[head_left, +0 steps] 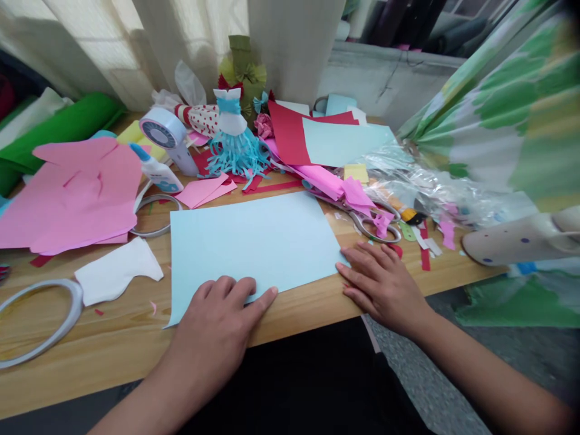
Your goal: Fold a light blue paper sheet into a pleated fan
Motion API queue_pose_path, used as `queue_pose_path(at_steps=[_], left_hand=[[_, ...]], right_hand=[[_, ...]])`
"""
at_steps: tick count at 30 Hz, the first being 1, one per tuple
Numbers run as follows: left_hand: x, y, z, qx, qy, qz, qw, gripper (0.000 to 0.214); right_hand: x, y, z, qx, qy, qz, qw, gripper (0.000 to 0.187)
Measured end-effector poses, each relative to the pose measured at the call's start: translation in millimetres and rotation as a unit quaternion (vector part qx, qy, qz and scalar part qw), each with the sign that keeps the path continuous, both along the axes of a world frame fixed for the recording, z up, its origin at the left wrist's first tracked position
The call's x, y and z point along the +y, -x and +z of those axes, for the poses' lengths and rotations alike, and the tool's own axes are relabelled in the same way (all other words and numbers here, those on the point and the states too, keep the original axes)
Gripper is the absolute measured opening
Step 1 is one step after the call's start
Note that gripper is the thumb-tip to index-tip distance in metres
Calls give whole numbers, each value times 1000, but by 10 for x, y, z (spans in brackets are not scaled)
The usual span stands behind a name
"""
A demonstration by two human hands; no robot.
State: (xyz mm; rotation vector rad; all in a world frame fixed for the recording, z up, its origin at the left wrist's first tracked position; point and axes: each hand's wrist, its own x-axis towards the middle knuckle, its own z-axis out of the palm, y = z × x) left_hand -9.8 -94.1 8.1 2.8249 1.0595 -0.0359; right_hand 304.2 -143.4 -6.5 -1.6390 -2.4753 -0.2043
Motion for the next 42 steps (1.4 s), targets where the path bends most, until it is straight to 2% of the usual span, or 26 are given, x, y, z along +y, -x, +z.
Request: queue_pose_path(at_steps=[3, 5, 7, 9, 13, 16, 20, 26, 32, 38, 42], left_hand=[[-11, -11, -14, -11, -15, 3, 1000, 48], [-7, -18, -13, -18, -21, 2, 1000, 45], [0, -25, -1, -24, -23, 0, 999, 45], [-1, -34, 22, -30, -22, 3, 999, 43], [-54, -51, 52, -50, -22, 25, 998, 36], [-111, -45, 25, -77, -31, 47, 995, 36], [-143, 47, 4, -95, -24, 71, 993, 34], [-205, 354, 51, -87, -29, 103, 990, 31], [-341, 579, 21, -107, -49, 158, 980, 30], [-399, 742, -34, -122, -46, 171, 976, 31], [-399, 761, -57, -134, -61, 160, 976, 33]], right_hand=[[-65, -117, 8, -16, -13, -27, 999, 36], [-102, -122, 27, 2, -50, -44, 998, 35], [-122, -11, 48, 50, -106, -51, 992, 33], [-119, 218, 58, 80, -123, -27, 989, 38], [-83, 760, 9, 7, -6, 82, 997, 65], [-72, 948, -73, -20, 42, 99, 994, 76], [-73, 933, -144, -28, 64, 89, 994, 77], [-90, 924, -134, -29, 72, 85, 993, 76], [-95, 936, -140, -37, 71, 83, 993, 76], [-92, 936, -156, -41, 68, 82, 993, 76], [-101, 967, -125, -34, 72, 78, 994, 76]])
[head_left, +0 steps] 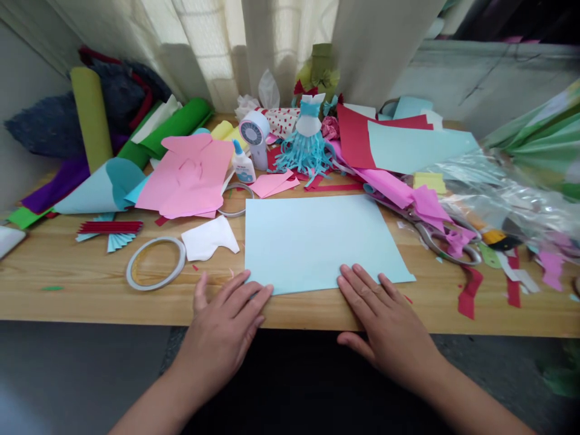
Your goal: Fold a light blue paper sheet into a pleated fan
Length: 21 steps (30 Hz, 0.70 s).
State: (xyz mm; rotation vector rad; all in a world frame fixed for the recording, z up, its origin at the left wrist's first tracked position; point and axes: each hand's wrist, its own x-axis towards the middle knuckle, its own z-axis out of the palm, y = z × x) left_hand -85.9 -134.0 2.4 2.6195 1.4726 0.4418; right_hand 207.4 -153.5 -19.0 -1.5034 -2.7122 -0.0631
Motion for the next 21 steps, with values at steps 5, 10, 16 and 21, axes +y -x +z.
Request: queue_pose_path(at_steps=[5, 10, 16, 21], left_hand=[[-10, -31, -8, 10, -15, -6, 1000, 34], [-8, -30, -16, 23, -23, -11, 999, 35], [-7, -17, -4, 16, -24, -12, 1000, 33], [-16, 4, -22, 12, -24, -16, 1000, 33]], right_hand=[[49, 179, 69, 28, -5, -25, 999, 70], [163, 394, 75, 65, 20, 62, 996, 65], [214, 432, 78, 74, 62, 90, 991, 69], [226, 386, 98, 79, 88, 96, 988, 68]])
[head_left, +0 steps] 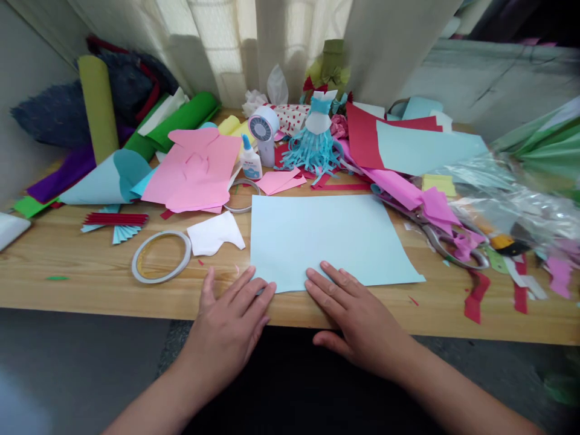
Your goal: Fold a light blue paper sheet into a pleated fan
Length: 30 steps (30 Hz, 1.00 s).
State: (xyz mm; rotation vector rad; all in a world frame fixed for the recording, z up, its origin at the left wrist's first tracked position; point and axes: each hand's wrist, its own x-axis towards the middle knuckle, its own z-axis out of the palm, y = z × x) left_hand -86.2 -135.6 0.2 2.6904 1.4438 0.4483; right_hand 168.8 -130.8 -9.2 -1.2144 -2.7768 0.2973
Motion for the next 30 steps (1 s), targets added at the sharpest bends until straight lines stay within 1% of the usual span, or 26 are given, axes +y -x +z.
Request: queue_pose_path(at_steps=[6, 9, 11, 13, 15, 17, 18, 20, 22, 25, 30], left_hand=[[13, 136, -55, -6, 11, -15, 1000, 34], [3, 160, -33, -31, 8, -9, 999, 27], [-23, 92, -6, -49, -18, 10, 999, 20], [-61, -56, 9, -57, -46, 15, 997, 21], [-103, -257, -9, -45, -50, -14, 998, 34], [-134, -455, -58, -9, -24, -58, 998, 48], [-144, -534, -90, 8, -17, -64, 998, 51], [-156, -631, -151, 33, -4, -57, 998, 58], [-164, -652, -195, 43, 1, -45, 998, 64], [-177, -618, -217, 52, 7, -43, 998, 64], [-201, -588, -196, 79, 18, -41, 996, 59]], right_hand=[[15, -8, 15, 20, 5, 6, 1000, 68], [3, 8, 18, 16, -1, 1, 1000, 66], [-7, 20, 14, 5, -5, -2, 1000, 66], [-14, 29, 7, -2, -6, -2, 1000, 66], [-16, 29, 0, -4, -5, -1, 1000, 67], [-11, 18, -3, -3, 0, 0, 1000, 69], [-7, 7, -1, 0, 4, 2, 1000, 71], [4, -22, 3, 10, 17, 13, 1000, 74], [12, -49, 3, 28, 26, 16, 999, 75], [8, -59, -17, 43, 19, -8, 999, 73], [-29, -14, -72, 4, -23, -25, 999, 79]])
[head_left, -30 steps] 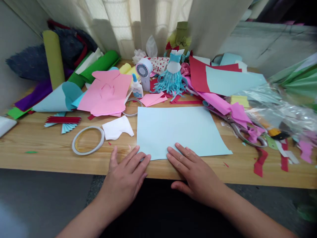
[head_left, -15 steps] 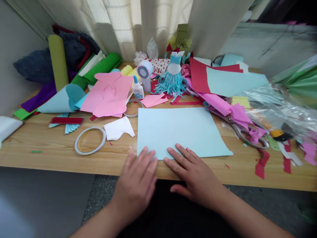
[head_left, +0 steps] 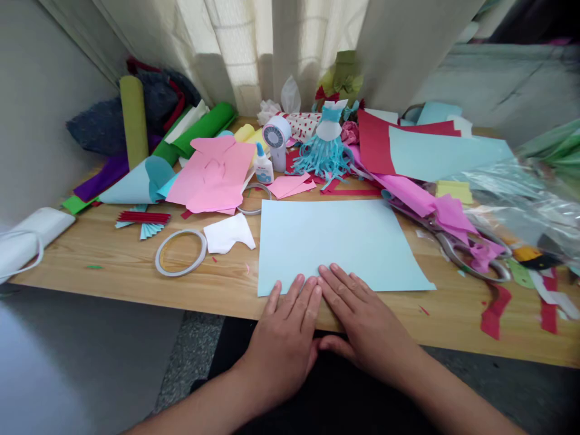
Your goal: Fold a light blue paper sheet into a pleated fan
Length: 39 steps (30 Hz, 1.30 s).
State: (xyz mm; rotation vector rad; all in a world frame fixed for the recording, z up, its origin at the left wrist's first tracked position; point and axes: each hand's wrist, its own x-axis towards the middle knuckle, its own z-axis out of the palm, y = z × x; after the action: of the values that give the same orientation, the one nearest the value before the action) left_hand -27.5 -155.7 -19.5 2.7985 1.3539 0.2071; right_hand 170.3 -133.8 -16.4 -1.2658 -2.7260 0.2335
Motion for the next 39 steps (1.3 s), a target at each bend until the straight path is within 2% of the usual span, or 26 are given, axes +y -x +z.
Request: queue_pose_path(at_steps=[9, 15, 19, 21, 24, 28, 30, 35, 39], left_hand=[[-87, 297, -12, 16, -35, 52, 998, 57], [-153, 458, -40, -50, -39, 101, 993, 60], [-174, 510, 2, -54, -47, 97, 993, 52], [-173, 524, 36, -50, -55, 94, 993, 48], [-172, 513, 80, -46, -57, 93, 993, 45], [-138, 368, 123, -53, -51, 105, 992, 55], [-82, 234, 133, -50, -42, 85, 994, 64], [88, -44, 85, -2, 8, 42, 999, 74], [93, -49, 14, 18, 6, 32, 999, 68]], right_hand=[[-97, -192, -48, -74, -60, -45, 994, 84], [-177, -627, -92, -112, -74, -115, 984, 94], [-212, -968, -108, -124, -82, -145, 978, 103], [-223, -1037, -103, -120, -95, -151, 977, 103], [-234, -918, -70, -104, -117, -141, 978, 98], [-222, -501, -16, -82, -102, -51, 990, 96], [-204, -334, -5, -76, -92, -20, 993, 94], [-190, -224, -28, -59, -78, -13, 995, 90], [-207, -207, -67, -53, -76, -28, 995, 91]])
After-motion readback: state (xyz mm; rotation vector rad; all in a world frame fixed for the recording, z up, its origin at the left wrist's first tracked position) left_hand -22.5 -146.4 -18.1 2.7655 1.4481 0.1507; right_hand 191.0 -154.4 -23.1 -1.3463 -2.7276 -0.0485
